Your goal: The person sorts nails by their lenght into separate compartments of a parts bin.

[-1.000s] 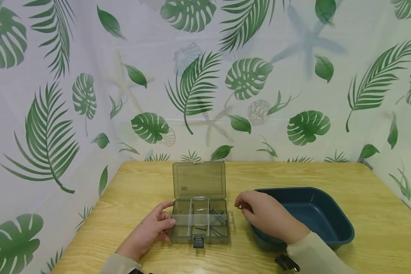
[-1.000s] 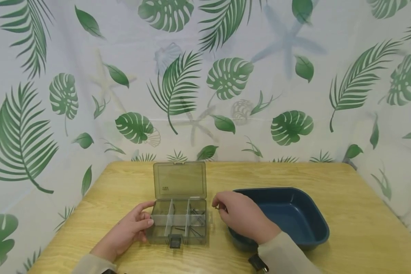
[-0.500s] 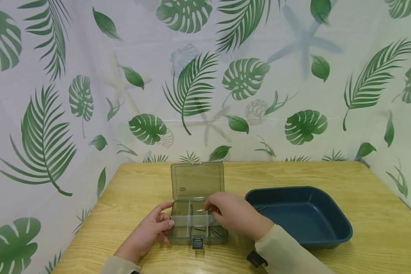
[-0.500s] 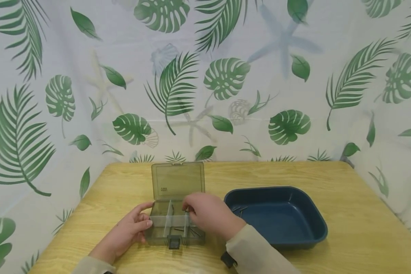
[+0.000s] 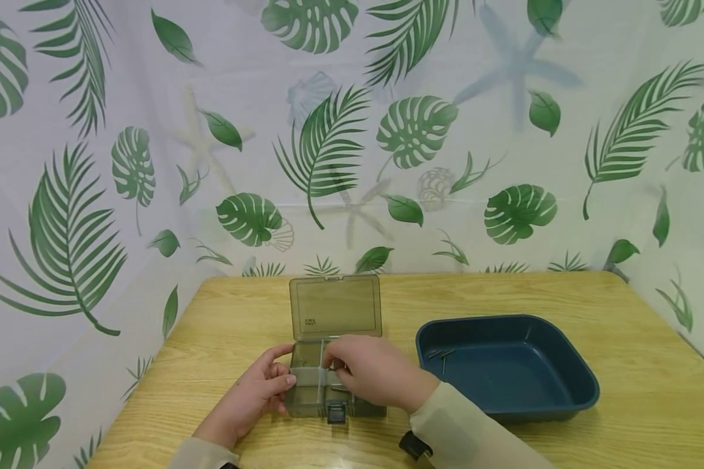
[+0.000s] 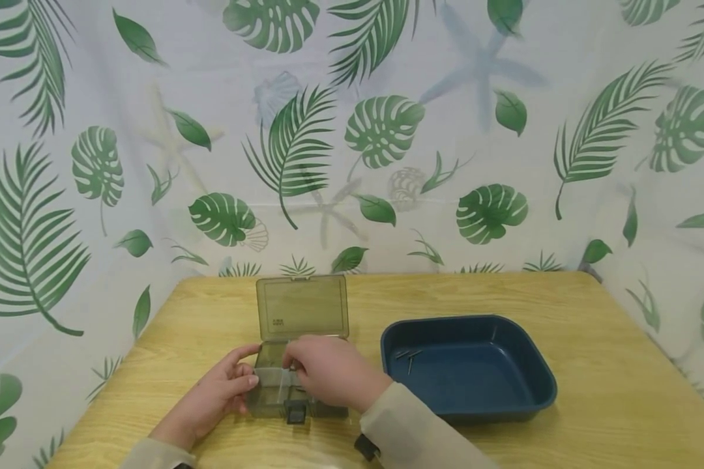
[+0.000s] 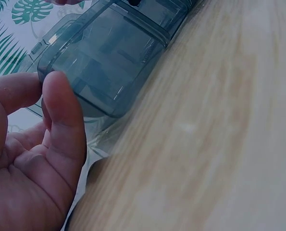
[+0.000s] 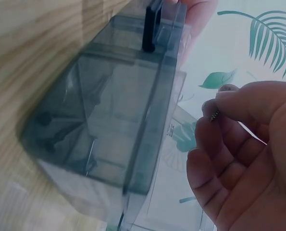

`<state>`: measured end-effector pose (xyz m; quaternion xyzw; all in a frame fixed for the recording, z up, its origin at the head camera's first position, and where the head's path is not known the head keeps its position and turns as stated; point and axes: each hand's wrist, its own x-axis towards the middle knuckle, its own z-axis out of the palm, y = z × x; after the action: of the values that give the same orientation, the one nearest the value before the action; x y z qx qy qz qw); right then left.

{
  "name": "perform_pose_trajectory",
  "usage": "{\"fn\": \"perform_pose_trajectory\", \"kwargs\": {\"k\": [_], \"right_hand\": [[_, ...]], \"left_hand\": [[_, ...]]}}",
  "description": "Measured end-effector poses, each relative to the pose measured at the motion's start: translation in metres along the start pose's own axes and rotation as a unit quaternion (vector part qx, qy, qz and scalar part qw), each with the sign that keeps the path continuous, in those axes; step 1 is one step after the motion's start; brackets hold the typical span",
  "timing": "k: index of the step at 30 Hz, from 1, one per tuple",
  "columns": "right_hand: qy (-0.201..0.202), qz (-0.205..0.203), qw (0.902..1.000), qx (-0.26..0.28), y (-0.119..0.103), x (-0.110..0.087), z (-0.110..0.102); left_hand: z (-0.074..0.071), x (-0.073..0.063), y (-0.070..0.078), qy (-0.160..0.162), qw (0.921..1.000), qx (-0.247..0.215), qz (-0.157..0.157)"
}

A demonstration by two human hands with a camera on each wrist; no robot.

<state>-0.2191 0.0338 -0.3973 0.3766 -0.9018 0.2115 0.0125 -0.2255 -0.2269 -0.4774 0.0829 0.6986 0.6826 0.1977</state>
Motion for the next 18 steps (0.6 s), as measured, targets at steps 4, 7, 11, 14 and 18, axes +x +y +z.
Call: {"fn": "perform_pose_trajectory", "kwargs": {"k": [4, 7, 11, 14, 18], "right_hand": [[-0.005, -0.007, 1.0000, 0.004, -0.002, 0.001, 0.001], [-0.006, -0.004, 0.9999, 0.011, -0.002, 0.000, 0.000], [-0.003, 0.007, 0.9997, 0.022, -0.001, -0.004, -0.002], [0.000, 0.016, 0.9995, 0.029, 0.002, -0.008, -0.004], [0.001, 0.030, 0.9994, 0.014, 0.010, -0.018, -0.009]], "left_hand": [[0.000, 0.000, 0.000, 0.000, 1.0000, -0.003, -0.001], [-0.001, 0.001, 0.000, 0.000, 1.0000, -0.002, -0.001], [0.000, 0.000, 0.000, -0.001, 1.0000, -0.001, 0.001], [0.000, -0.001, 0.001, -0.001, 1.0000, -0.001, 0.001], [0.001, -0.003, 0.003, -0.008, 1.0000, 0.002, 0.001]]}}
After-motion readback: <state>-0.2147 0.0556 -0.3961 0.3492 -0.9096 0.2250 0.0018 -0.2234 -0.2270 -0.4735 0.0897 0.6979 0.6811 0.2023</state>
